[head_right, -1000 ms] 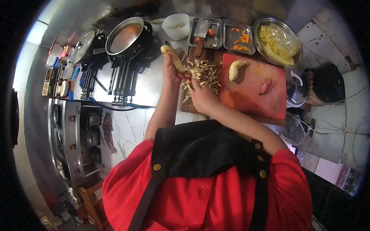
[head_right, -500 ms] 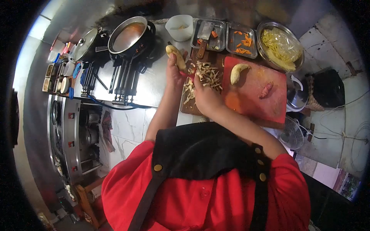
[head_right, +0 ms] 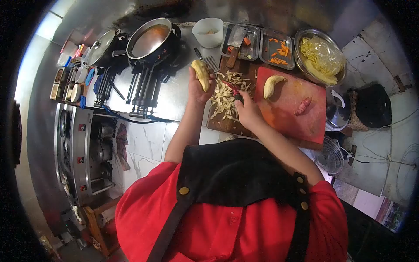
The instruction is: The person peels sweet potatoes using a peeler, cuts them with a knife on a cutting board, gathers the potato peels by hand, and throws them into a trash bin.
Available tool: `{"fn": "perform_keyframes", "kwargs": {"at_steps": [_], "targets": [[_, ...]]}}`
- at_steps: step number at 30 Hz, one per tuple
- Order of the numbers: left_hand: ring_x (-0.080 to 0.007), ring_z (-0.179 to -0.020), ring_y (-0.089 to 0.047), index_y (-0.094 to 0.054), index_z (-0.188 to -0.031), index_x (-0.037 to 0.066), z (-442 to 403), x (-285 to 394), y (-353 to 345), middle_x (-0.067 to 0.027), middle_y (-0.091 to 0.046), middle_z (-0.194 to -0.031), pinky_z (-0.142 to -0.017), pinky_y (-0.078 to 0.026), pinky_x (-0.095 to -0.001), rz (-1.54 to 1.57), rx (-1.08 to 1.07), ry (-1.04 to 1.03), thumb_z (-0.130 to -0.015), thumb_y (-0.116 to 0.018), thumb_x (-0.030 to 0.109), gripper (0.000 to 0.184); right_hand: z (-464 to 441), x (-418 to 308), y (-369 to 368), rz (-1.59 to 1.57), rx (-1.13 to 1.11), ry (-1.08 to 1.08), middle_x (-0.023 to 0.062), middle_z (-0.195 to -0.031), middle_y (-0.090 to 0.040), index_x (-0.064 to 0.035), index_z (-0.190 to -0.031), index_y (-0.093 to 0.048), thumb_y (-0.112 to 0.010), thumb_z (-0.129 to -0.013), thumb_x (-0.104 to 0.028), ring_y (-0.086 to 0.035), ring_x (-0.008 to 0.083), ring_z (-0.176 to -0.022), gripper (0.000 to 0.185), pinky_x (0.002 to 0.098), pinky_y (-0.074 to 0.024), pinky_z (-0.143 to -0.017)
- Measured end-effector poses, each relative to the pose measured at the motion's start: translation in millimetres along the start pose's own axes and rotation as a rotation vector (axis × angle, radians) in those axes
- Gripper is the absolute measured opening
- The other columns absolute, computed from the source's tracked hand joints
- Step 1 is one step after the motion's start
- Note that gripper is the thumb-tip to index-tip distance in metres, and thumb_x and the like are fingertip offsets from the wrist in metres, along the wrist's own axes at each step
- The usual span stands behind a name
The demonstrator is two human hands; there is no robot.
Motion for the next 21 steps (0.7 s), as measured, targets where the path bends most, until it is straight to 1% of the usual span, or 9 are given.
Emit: {"fn": "perform_keyframes", "kwargs": {"at_steps": [2, 4, 6, 8, 9, 12, 14, 17, 21], "targets": [[-0.0199, -0.084, -0.055, -0.053, -0.110, 0.009, -1.2, -5.2, 2.3, -0.0092, -0.058, -0.102, -0.063, -0.048, -0.0293, 0.001, 0.031, 0.006, -0.093, -0.039, 0.050, 0.047, 1.7, -10.3, 4.5, -0.049, 0.024, 0.009, 0.0253, -0.105, -0.059, -0.0088, -0.128, -0.041, -0.047, -0.092, -0.026, -0.057, 0.0420, -0.098, 0.040, 0.0448, -0.0447, -0.081], [-0.0200, -0.086, -0.055, -0.054, -0.111, 0.008, -0.2, -9.4, -1.3, -0.0095, -0.058, -0.101, -0.062, -0.048, -0.0282, -0.052, 0.263, -0.068, -0.093, -0.040, 0.049, 0.047, 1.6, -18.7, 8.4, -0.029, 0.074, 0.103, 0.0252, -0.103, -0.060, -0.0090, -0.128, -0.040, -0.047, -0.092, -0.026, -0.057, 0.0421, -0.096, 0.040, 0.0451, -0.0451, -0.080], [-0.0200, -0.084, -0.055, -0.054, -0.110, 0.008, 4.1, -10.6, -4.4, -0.0097, -0.058, -0.100, -0.062, -0.048, -0.0284, -0.088, 0.241, -0.055, -0.092, -0.040, 0.051, 0.049, -2.5, -23.4, 8.6, -0.009, 0.120, 0.197, 0.0250, -0.102, -0.060, -0.0092, -0.129, -0.040, -0.047, -0.092, -0.025, -0.058, 0.0422, -0.095, 0.041, 0.0455, -0.0455, -0.078], [-0.0201, -0.083, -0.056, -0.054, -0.110, 0.007, 10.7, -10.2, -5.8, -0.0098, -0.058, -0.100, -0.062, -0.048, -0.0286, -0.125, 0.223, -0.042, -0.092, -0.041, 0.052, 0.050, -7.6, -27.9, 8.9, 0.046, 0.229, 0.368, 0.0154, -0.078, -0.058, -0.0107, -0.130, -0.039, -0.048, -0.093, -0.022, -0.059, 0.0249, -0.069, 0.039, 0.0366, -0.0454, -0.067], [-0.0191, -0.078, -0.055, -0.053, -0.113, 0.006, 13.4, -9.4, -7.8, -0.0088, -0.058, -0.096, -0.061, -0.048, -0.0282, -0.116, 0.174, -0.026, -0.091, -0.041, 0.052, 0.052, -8.6, -28.4, 9.4, 0.045, 0.229, 0.366, 0.0154, -0.078, -0.058, -0.0107, -0.130, -0.039, -0.048, -0.093, -0.022, -0.059, 0.0249, -0.069, 0.039, 0.0366, -0.0454, -0.067], [-0.0167, -0.069, -0.054, -0.049, -0.118, 0.004, 15.3, -4.9, -7.9, -0.0066, -0.056, -0.087, -0.056, -0.048, -0.0269, -0.024, -0.005, 0.029, -0.091, -0.040, 0.053, 0.057, -12.4, -28.2, 15.1, 0.069, 0.202, 0.279, 0.0114, -0.076, -0.056, -0.0113, -0.131, -0.038, -0.049, -0.093, -0.023, -0.056, 0.0198, -0.061, 0.041, 0.0337, -0.0454, -0.056], [-0.0163, -0.060, -0.052, -0.045, -0.125, 0.003, 17.5, -0.3, -7.2, -0.0062, -0.057, -0.081, -0.050, -0.046, -0.0260, 0.108, -0.163, 0.130, -0.092, -0.039, 0.050, 0.058, -14.4, -7.7, 20.3, -0.354, -0.245, -0.247, 0.0079, -0.075, -0.057, -0.0154, -0.130, -0.038, -0.052, -0.091, -0.026, -0.054, 0.0185, -0.052, 0.043, 0.0329, -0.0426, -0.043], [-0.0164, -0.060, -0.052, -0.038, -0.131, 0.002, 28.8, 6.6, -7.4, -0.0067, -0.057, -0.080, -0.052, -0.047, -0.0263, 0.246, -0.299, 0.168, -0.094, -0.036, 0.040, 0.053, -3.0, 24.4, 38.3, -0.617, -0.403, -0.358, -0.0005, -0.068, -0.047, -0.0166, -0.128, -0.039, -0.054, -0.091, -0.026, -0.041, 0.0063, -0.046, 0.041, 0.0226, -0.0322, -0.035], [-0.0157, -0.065, -0.053, -0.039, -0.130, 0.003, 34.6, 3.0, -11.6, -0.0087, -0.055, -0.089, -0.049, -0.042, -0.0266, 0.124, -0.142, 0.107, -0.095, -0.034, 0.032, 0.046, 21.1, 69.5, 55.9, -0.659, -0.400, -0.372, 0.0007, -0.070, -0.050, -0.0165, -0.126, -0.040, -0.054, -0.091, -0.022, -0.043, 0.0074, -0.045, 0.038, 0.0224, -0.0331, -0.035]]}}
Point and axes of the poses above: each hand's wrist, its own z-axis away from the middle knuckle, its own y-axis out of the back of the hand, x = y × z, the point moved 2 cm from there along -z, towards the middle knuckle
